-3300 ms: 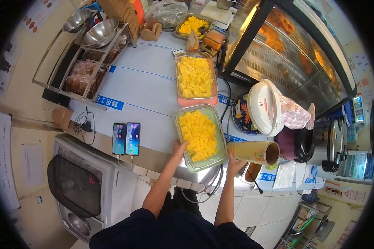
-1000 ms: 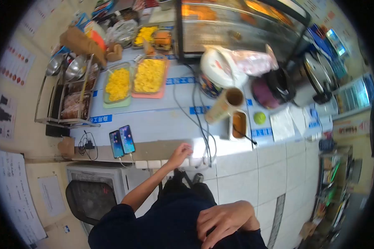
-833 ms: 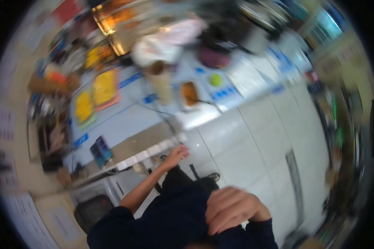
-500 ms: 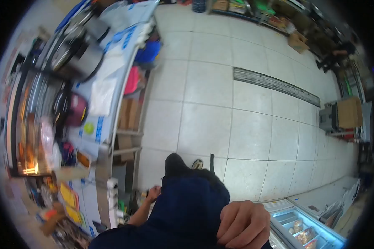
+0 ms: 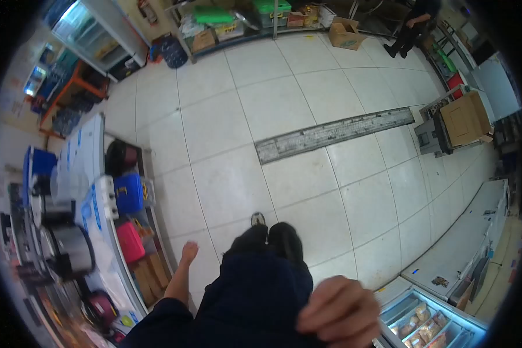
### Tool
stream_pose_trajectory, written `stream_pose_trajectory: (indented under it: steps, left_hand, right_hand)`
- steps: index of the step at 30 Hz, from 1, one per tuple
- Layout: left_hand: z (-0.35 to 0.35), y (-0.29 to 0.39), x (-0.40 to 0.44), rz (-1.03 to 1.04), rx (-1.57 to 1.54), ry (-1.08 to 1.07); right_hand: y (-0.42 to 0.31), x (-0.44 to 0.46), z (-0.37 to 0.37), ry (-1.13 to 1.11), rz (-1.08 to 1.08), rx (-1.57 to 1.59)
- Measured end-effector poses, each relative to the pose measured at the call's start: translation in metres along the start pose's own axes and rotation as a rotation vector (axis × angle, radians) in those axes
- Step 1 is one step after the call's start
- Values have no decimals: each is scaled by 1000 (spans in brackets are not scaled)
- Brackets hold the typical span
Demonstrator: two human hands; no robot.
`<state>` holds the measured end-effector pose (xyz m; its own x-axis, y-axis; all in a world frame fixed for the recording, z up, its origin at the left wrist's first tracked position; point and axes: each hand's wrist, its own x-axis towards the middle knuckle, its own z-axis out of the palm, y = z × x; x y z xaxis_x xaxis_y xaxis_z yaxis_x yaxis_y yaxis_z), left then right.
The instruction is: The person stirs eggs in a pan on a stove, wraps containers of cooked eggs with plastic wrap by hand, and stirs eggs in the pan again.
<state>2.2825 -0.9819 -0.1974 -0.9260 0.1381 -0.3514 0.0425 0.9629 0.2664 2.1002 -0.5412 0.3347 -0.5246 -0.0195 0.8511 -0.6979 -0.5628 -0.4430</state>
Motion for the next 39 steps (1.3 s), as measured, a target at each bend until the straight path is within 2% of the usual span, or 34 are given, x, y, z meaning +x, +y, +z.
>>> stream_pose_trajectory:
  steps: [1, 2, 4, 6, 8, 9, 10, 11, 13, 15, 16, 17, 19, 20, 21, 22, 24, 25, 26, 27, 28, 29, 30, 31, 32, 33, 35, 37, 39]
  left_hand:
    - [-62, 37, 75, -230, -560, 149]
    - [-115, 68, 153, -270, -726, 157]
    - [-211, 143, 291, -244, -982, 88]
    - [-272, 202, 412, -149, -1005, 70]
    - [-305, 248, 500, -105, -1070, 58]
    - [-304, 258, 535, -108, -1068, 69]
    - [-296, 261, 567, -61, -1070, 25]
    - [-288, 255, 587, -29, -1066, -17]
    - [-274, 248, 616, 67, -892, -118]
    - [-268, 238, 642, 142, -331, -245]
    - [-260, 233, 655, -12, -431, -337]
    - [-265, 230, 670, 88, -342, -443]
    - [-269, 220, 707, 223, -302, -338]
    - [-289, 231, 748, 219, -297, -333]
    - [-302, 242, 780, -159, -489, -483]
    - [-319, 253, 815, -545, -677, -613]
    - [-314, 235, 918, -249, -834, -596]
    - [-333, 244, 981, -254, -1145, -517]
    - [-356, 260, 1064, 83, -442, -497]
    - [-371, 274, 1133, 111, -460, -345]
    - [-414, 322, 1195, -150, -775, -157]
    - [-428, 339, 1266, -42, -847, -55]
    - [-490, 393, 1317, -77, -931, -12]
    - [-531, 431, 1367, 8, -946, -23]
    - [-566, 459, 1416, 90, -959, -24]
    - [-598, 488, 1455, 86, -966, -6]
    - [-652, 548, 1516, 218, -1017, 27]
    - [-689, 589, 1562, 166, -1097, 6]
    - [-722, 624, 1603, 97, -1183, -12]
  right_hand:
    - [16, 28, -22, 84, -107, 2]
    - [33, 54, -45, 166, -213, 3]
    - [69, 93, -101, 234, -355, -48]
    - [113, 128, -176, 89, -222, -123]
    - [152, 170, -246, 55, -213, -139]
    - [173, 192, -278, 26, -202, -119]
    - [185, 214, -304, 97, -203, -178]
    - [202, 235, -326, 158, -285, -68]
    - [246, 286, -378, 142, -392, 9]
    - [299, 329, -437, 97, -352, 6]
    - [323, 348, -467, 51, -300, -5]
    - [345, 367, -497, 44, -301, -17]
    - [392, 405, -557, 8, -223, -78]
    - [414, 427, -578, 136, -263, -124]
    - [440, 446, -598, 239, -356, -4]
    - [465, 470, -621, 237, -426, 26]
    - [506, 513, -674, 223, -496, 36]
    - [525, 534, -708, 140, -393, -62]
    - [540, 554, -737, 56, -286, -164]
    - [552, 573, -761, 55, -282, -193]
    - [568, 593, -788, 31, -289, -263]
    - [585, 611, -813, 10, -302, -326]
    - [601, 628, -837, 68, -326, -336]
    - [615, 645, -860, 62, -337, -334]
    - [631, 664, -884, 136, -445, -289]
    - [646, 680, -910, 209, -541, -241]
    - [677, 711, -966, 208, -457, -272]
    - [712, 741, -1033, -69, -313, -414]
    - [758, 776, -1098, -356, -219, -386]
